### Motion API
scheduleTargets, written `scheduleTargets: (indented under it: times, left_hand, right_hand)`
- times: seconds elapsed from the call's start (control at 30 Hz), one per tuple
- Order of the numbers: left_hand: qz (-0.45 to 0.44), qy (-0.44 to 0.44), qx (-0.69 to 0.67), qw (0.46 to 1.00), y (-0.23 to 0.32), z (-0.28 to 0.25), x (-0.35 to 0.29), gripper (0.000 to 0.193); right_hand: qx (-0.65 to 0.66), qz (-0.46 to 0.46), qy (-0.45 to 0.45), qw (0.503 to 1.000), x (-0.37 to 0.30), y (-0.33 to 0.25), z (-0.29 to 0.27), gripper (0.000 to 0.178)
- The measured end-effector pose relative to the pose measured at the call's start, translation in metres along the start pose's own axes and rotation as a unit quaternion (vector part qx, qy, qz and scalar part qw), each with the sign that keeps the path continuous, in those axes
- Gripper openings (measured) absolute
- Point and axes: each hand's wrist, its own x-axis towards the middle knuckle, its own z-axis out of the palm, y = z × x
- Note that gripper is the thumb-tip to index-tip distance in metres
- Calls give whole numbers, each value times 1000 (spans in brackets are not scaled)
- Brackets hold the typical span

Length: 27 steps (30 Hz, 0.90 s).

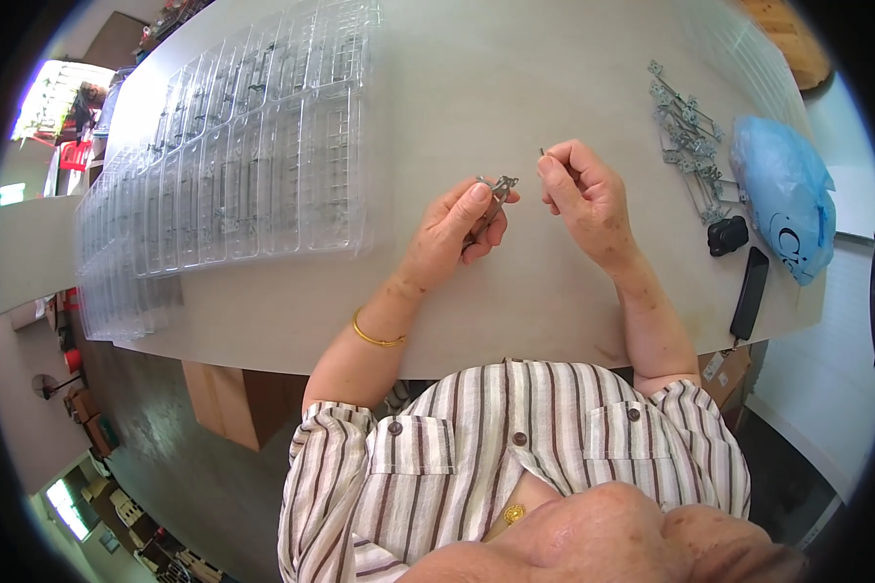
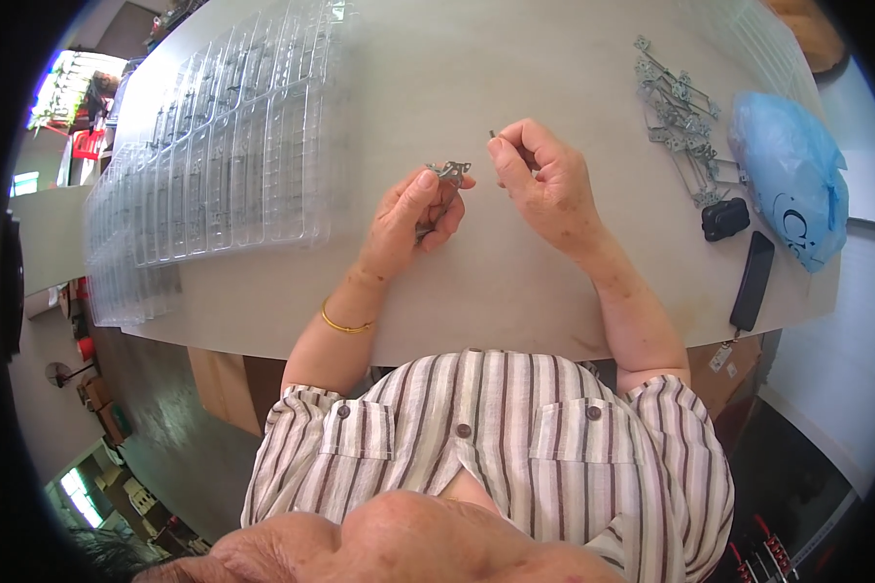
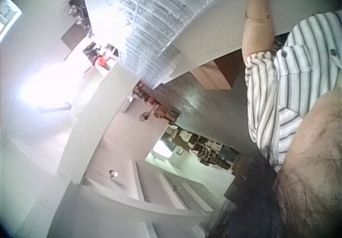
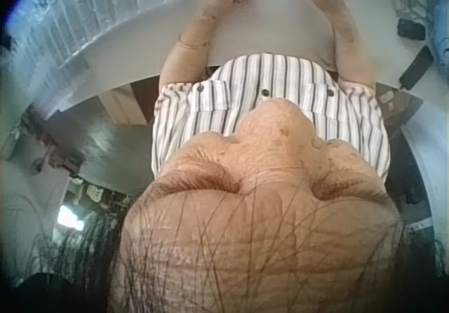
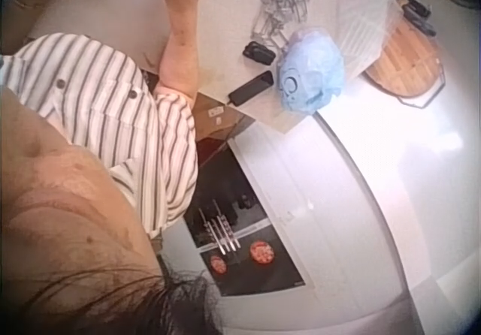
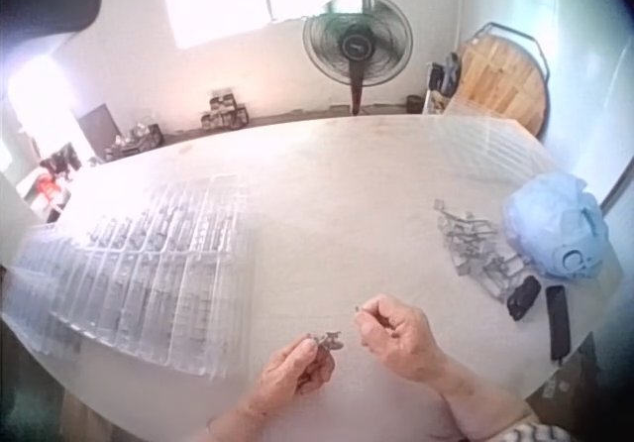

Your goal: The person assembles small metal frames by inserting pins into them by hand and places the assembled parts into the compartments of a plastic tray.

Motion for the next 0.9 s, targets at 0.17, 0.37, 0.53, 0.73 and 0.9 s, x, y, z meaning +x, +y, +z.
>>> scheduleTargets:
  times: [0.17,0.37,0.53,0.73,0.9]
  left_hand:
    - [-25,18,-19,999,10,3,-1,54]
    - [-23,34,-55,998,4,-3,0,55]
    - [-13,25,-66,997,5,-2,2,53]
    - [1,10,-37,999,3,-4,3,54]
    - [11,10,-34,999,2,-5,1,43]
  right_hand:
    - [41,18,-22,999,-1,1,2,16]
    - [0,-46,-2,999,-3,2,8,8]
    - [-22,-53,-32,998,-4,2,10,4]
    - [-49,-31,-57,997,-3,0,6,3]
    - [-58,-48,-60,995,-2,-4,8,4]
